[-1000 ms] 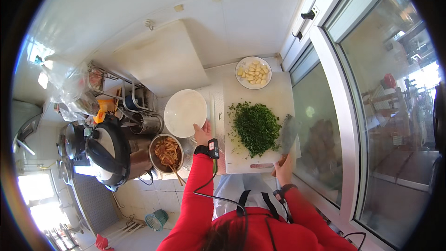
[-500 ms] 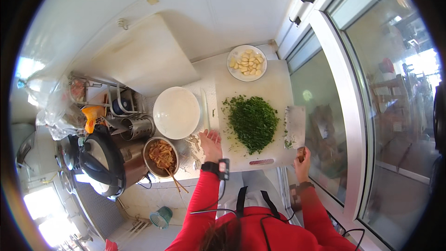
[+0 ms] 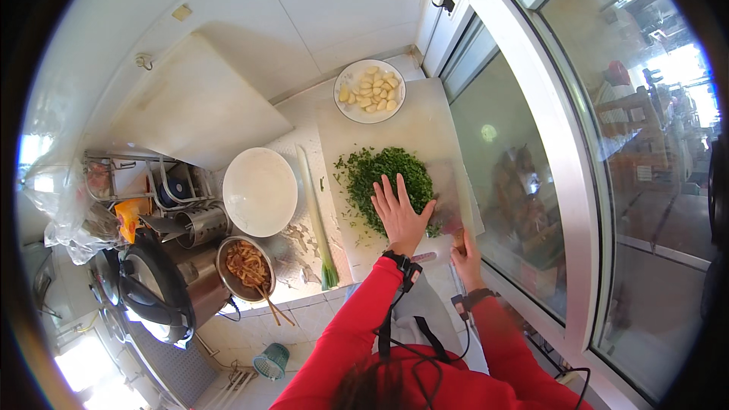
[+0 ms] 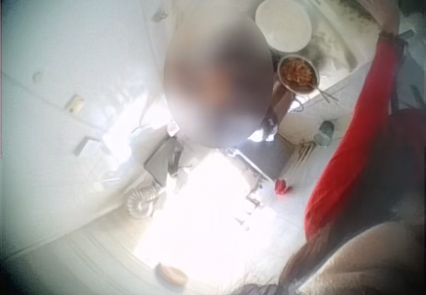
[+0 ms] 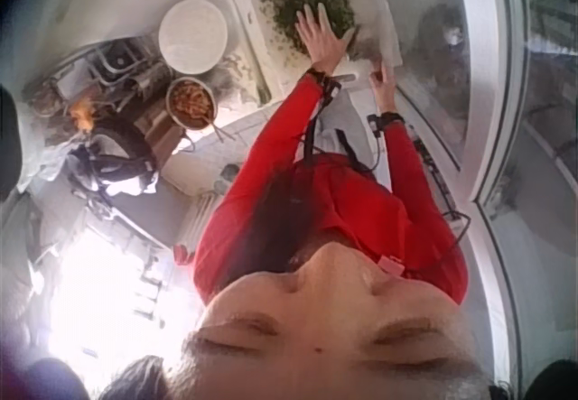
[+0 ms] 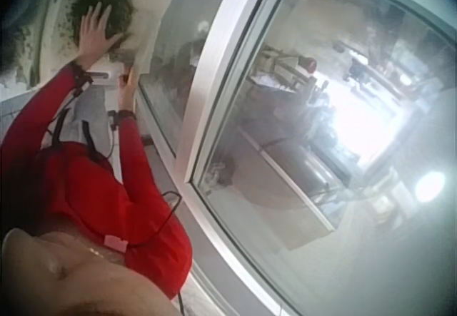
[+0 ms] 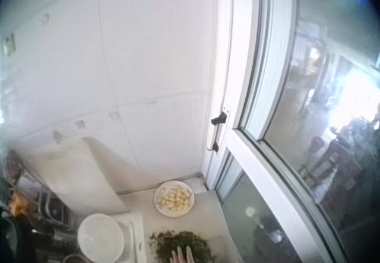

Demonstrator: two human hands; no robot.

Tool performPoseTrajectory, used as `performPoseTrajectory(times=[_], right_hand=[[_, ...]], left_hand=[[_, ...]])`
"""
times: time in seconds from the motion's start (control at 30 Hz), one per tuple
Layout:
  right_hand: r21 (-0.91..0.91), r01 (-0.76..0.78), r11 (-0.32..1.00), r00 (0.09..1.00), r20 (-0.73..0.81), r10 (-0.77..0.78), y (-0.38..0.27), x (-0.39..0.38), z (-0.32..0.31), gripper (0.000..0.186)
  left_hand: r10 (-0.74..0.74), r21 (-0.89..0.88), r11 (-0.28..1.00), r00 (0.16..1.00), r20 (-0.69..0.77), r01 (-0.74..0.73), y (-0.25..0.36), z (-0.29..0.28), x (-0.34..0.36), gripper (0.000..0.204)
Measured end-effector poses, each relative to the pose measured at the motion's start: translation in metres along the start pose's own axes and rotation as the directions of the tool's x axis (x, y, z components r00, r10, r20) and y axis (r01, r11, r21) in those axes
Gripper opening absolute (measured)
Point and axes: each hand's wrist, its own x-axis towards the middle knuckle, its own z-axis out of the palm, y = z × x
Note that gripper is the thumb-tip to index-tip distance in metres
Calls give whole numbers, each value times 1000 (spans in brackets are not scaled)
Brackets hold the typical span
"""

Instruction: The person chops green onions on a cutting board using a cleaver. They gather the chopped pieces and transfer them into a white bowl. The person then moves to the sink area and returns to the cutting board to continue chopping.

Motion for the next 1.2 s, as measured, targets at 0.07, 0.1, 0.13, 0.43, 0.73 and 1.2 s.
performPoseTrajectory(times=[0.07,0.1,0.13,0.43,0.73,1.2], right_hand=[[-40,107,994,994,17,-106,2,4,11,74],[-72,124,990,992,27,-122,0,4,16,74],[-104,142,984,990,36,-139,-3,4,20,73],[102,-54,993,994,99,44,-47,5,47,66],[166,-84,983,996,38,79,-96,-28,11,65],[-38,25,999,914,406,-8,-211,2,112,66]], left_hand=[[16,14,1000,999,-47,-16,6,3,3,100],[3,24,1000,999,-37,-2,9,5,4,99],[8,44,999,1000,-24,-7,11,6,4,96],[74,213,975,996,-49,-62,17,12,8,74],[191,150,972,979,-65,-180,58,-2,-13,61],[-86,89,987,900,-428,137,-28,-130,31,53]])
